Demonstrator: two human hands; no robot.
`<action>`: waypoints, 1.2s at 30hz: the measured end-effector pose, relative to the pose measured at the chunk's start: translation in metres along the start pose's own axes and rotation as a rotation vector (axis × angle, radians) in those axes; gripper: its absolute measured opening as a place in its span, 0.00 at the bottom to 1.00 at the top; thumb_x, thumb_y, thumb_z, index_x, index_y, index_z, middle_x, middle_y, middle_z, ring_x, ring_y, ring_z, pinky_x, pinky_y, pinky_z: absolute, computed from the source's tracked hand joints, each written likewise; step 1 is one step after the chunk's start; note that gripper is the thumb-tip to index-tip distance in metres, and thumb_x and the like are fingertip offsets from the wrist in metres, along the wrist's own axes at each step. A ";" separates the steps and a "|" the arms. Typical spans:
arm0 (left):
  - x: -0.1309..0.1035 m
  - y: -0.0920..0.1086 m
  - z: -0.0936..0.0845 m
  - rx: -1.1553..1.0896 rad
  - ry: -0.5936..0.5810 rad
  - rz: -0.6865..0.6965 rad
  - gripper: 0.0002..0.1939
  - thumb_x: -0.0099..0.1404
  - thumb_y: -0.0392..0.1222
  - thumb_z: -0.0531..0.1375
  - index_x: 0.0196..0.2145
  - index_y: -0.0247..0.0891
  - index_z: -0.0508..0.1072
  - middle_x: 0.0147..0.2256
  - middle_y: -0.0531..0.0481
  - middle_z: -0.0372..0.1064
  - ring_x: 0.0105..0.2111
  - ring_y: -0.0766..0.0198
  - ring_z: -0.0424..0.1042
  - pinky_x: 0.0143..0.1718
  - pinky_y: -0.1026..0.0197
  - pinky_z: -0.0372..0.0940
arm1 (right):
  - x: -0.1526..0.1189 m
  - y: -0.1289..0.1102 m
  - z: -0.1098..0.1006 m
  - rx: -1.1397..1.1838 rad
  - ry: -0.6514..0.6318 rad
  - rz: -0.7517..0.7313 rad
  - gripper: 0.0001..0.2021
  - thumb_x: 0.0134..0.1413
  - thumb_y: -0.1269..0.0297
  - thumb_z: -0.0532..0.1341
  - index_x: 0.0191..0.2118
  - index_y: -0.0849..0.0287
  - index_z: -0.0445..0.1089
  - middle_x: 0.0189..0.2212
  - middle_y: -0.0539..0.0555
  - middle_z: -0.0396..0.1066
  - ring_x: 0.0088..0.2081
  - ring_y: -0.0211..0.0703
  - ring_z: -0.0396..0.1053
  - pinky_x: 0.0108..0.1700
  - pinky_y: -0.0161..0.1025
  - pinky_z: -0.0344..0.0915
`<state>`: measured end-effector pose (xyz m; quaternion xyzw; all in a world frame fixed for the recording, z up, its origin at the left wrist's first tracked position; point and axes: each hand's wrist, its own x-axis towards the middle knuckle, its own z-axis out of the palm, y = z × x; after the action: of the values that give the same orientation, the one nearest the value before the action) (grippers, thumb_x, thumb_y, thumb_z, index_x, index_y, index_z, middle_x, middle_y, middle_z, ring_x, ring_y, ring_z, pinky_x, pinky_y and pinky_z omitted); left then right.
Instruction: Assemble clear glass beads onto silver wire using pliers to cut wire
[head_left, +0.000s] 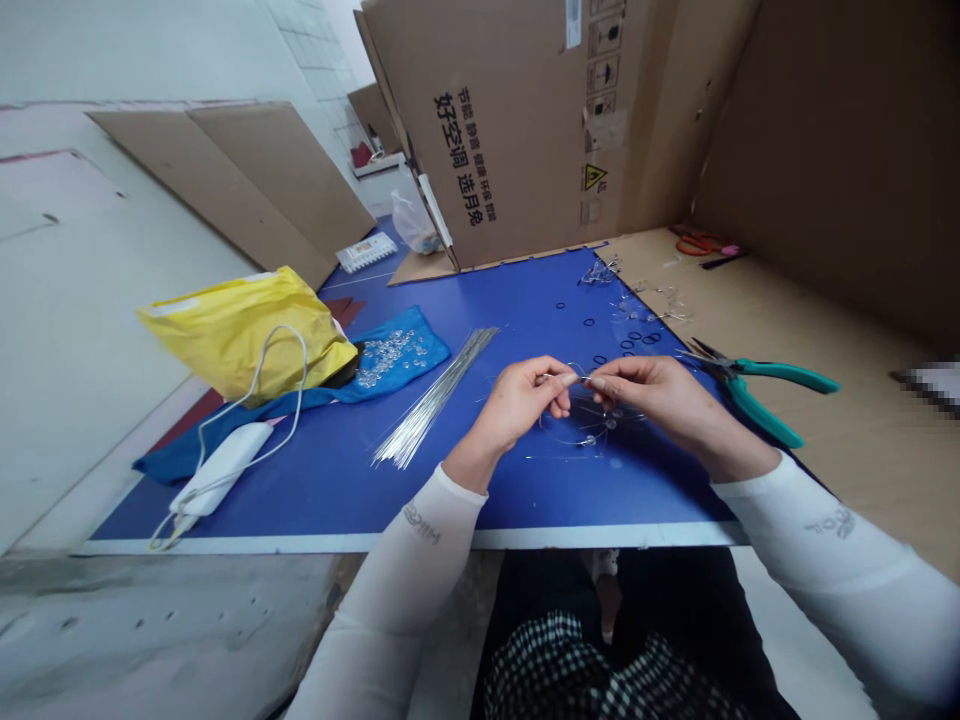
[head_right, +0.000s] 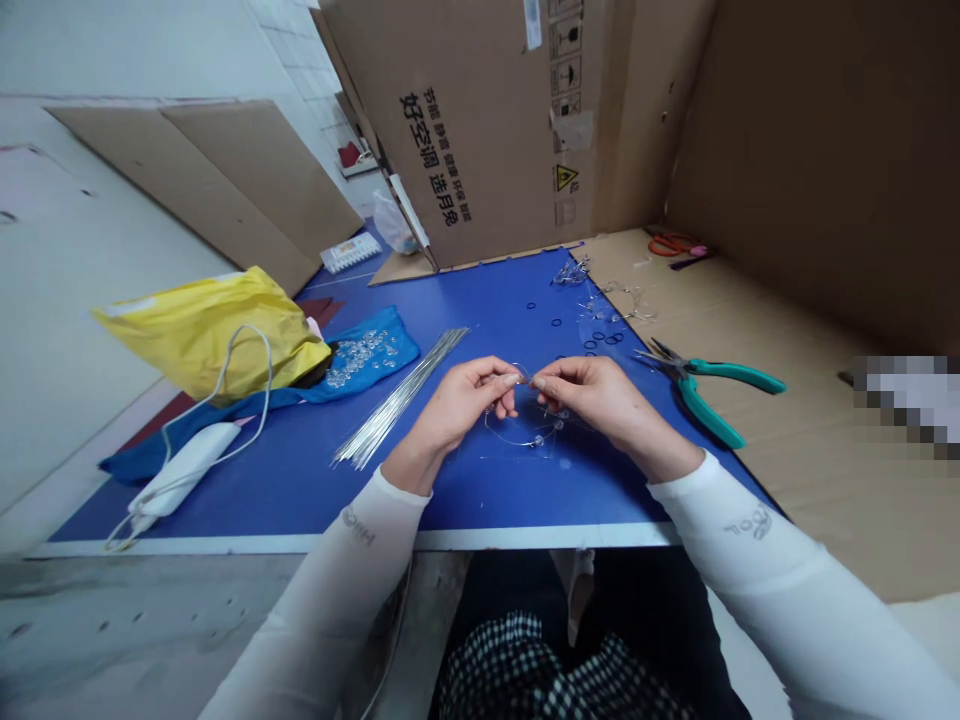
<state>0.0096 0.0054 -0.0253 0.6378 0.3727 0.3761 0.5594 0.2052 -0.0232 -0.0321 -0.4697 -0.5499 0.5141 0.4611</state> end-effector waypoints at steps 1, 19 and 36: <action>0.001 -0.001 0.000 -0.033 0.014 -0.002 0.09 0.63 0.44 0.64 0.35 0.34 0.75 0.21 0.54 0.70 0.20 0.71 0.67 0.26 0.65 0.65 | 0.000 0.000 0.000 0.046 -0.005 0.010 0.18 0.41 0.48 0.73 0.33 0.58 0.79 0.26 0.52 0.76 0.28 0.39 0.69 0.34 0.39 0.65; 0.000 0.007 0.002 -0.367 0.147 -0.047 0.11 0.62 0.45 0.67 0.33 0.35 0.73 0.21 0.58 0.61 0.19 0.73 0.57 0.27 0.65 0.69 | -0.001 -0.003 0.006 0.175 0.041 -0.066 0.17 0.47 0.48 0.71 0.35 0.57 0.77 0.27 0.51 0.76 0.30 0.40 0.71 0.39 0.41 0.66; -0.005 0.010 0.004 -0.497 0.142 -0.093 0.07 0.66 0.42 0.64 0.34 0.36 0.71 0.21 0.60 0.59 0.18 0.76 0.55 0.36 0.64 0.70 | 0.000 0.000 0.003 0.206 0.042 -0.026 0.13 0.44 0.52 0.72 0.29 0.56 0.77 0.26 0.52 0.75 0.30 0.40 0.70 0.38 0.40 0.66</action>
<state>0.0120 -0.0019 -0.0162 0.4349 0.3363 0.4739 0.6879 0.2020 -0.0239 -0.0326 -0.4232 -0.4903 0.5519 0.5253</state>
